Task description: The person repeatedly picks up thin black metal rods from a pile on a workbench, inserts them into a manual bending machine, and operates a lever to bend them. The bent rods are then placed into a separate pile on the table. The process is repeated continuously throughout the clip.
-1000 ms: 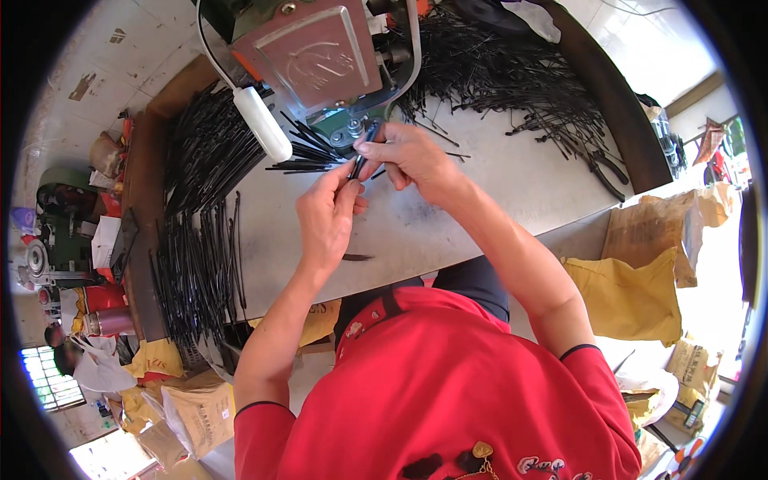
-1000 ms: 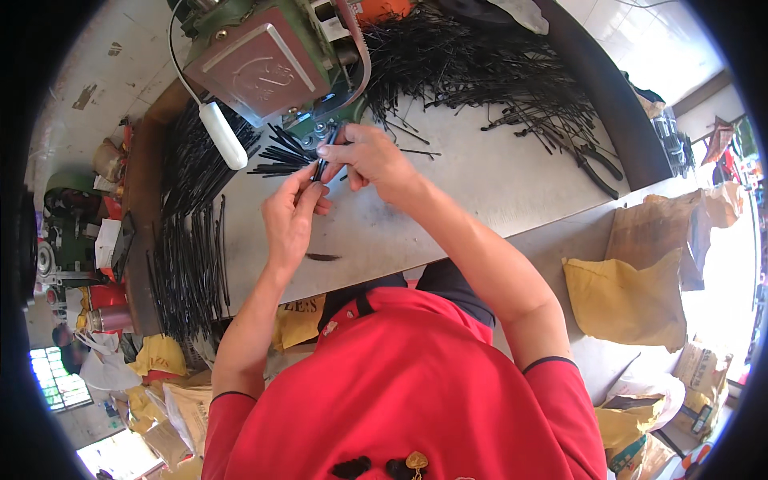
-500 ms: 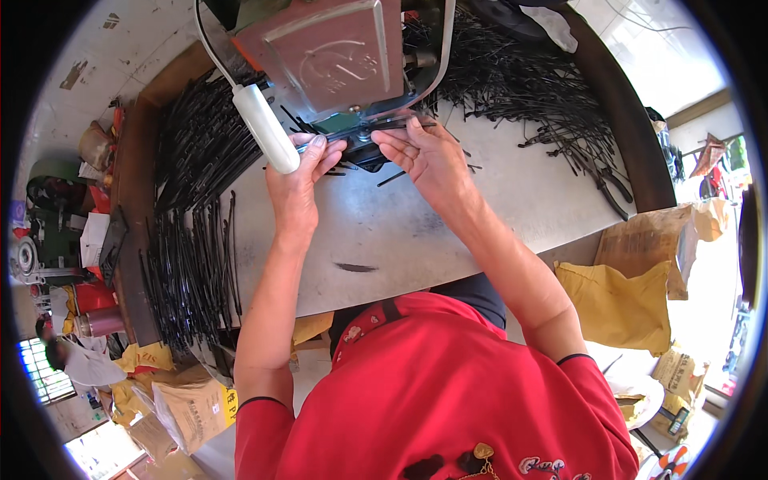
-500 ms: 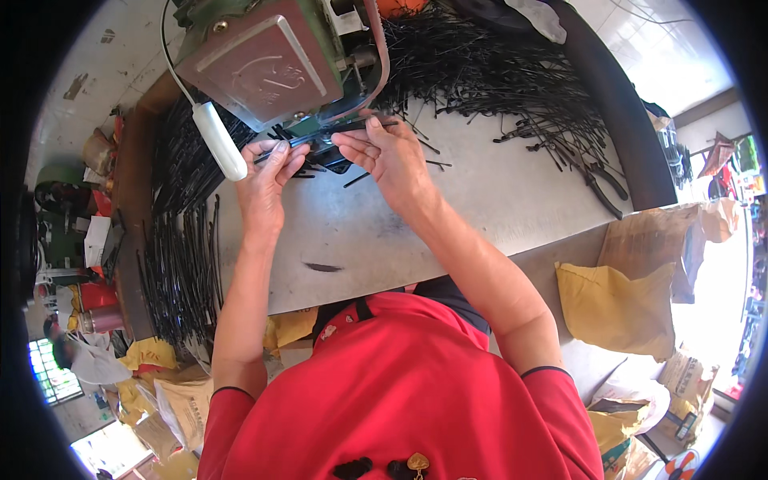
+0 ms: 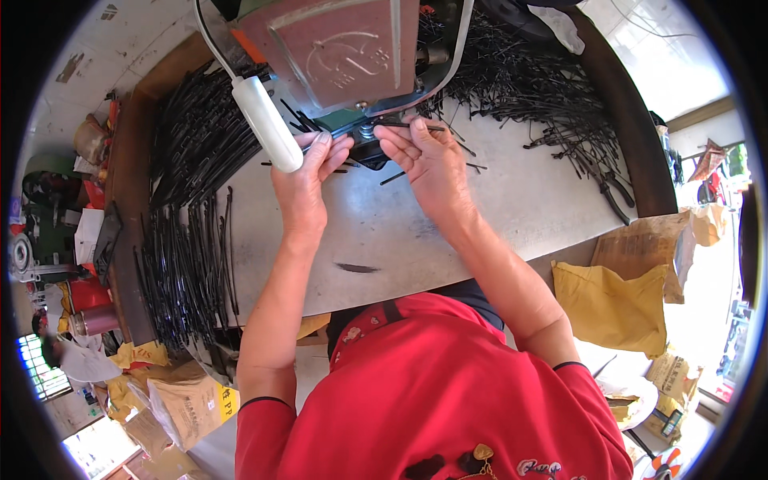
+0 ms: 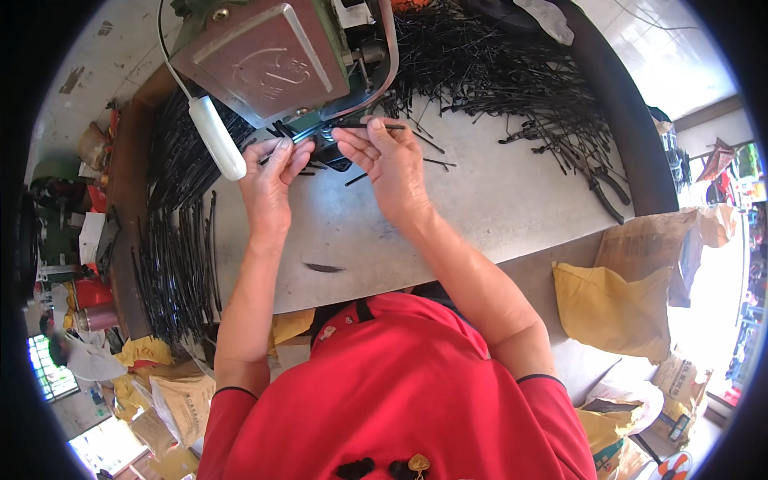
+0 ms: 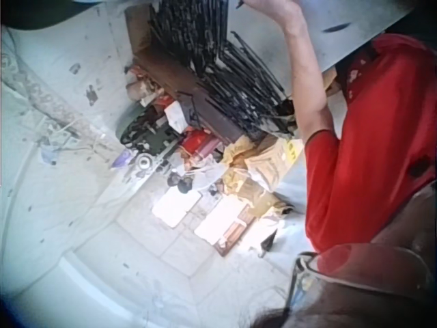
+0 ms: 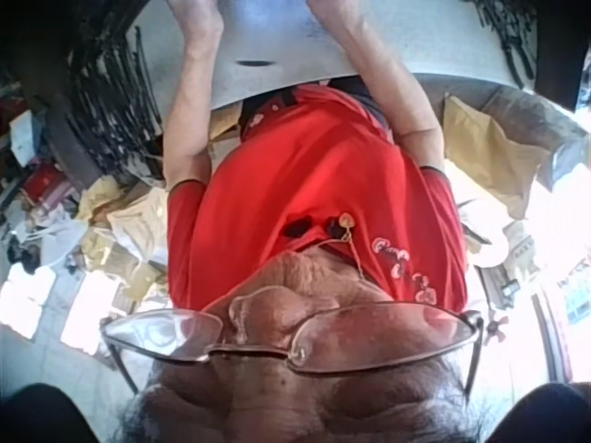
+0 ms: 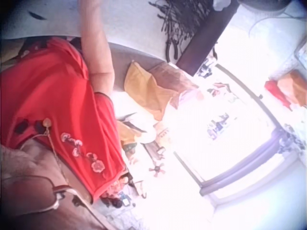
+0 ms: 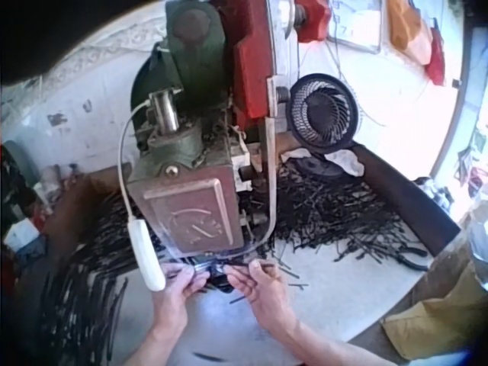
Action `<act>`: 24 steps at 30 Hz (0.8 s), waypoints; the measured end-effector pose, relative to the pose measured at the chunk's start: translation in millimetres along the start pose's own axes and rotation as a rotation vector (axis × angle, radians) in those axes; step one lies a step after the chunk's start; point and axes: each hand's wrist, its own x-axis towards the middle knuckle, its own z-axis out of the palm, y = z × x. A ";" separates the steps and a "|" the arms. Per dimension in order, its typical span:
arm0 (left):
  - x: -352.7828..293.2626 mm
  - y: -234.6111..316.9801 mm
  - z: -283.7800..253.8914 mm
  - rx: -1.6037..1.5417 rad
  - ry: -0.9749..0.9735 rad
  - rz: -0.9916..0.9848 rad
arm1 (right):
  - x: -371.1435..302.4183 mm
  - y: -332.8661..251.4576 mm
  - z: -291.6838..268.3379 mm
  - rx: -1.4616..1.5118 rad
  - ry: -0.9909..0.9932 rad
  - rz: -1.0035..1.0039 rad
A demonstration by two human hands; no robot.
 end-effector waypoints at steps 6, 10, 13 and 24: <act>-0.6 0.5 -4.4 -0.064 0.009 -0.091 | -5.3 -4.8 7.8 -0.084 -0.003 -0.049; -2.5 5.6 3.0 -0.027 0.013 -0.056 | -3.3 -9.6 6.9 -0.083 -0.019 -0.050; 2.9 1.6 2.3 -0.027 0.006 -0.088 | 1.2 -7.9 -1.2 -0.051 0.002 -0.018; 2.6 7.9 -0.1 -0.009 0.011 -0.090 | -0.6 -19.0 6.7 -0.155 -0.056 -0.031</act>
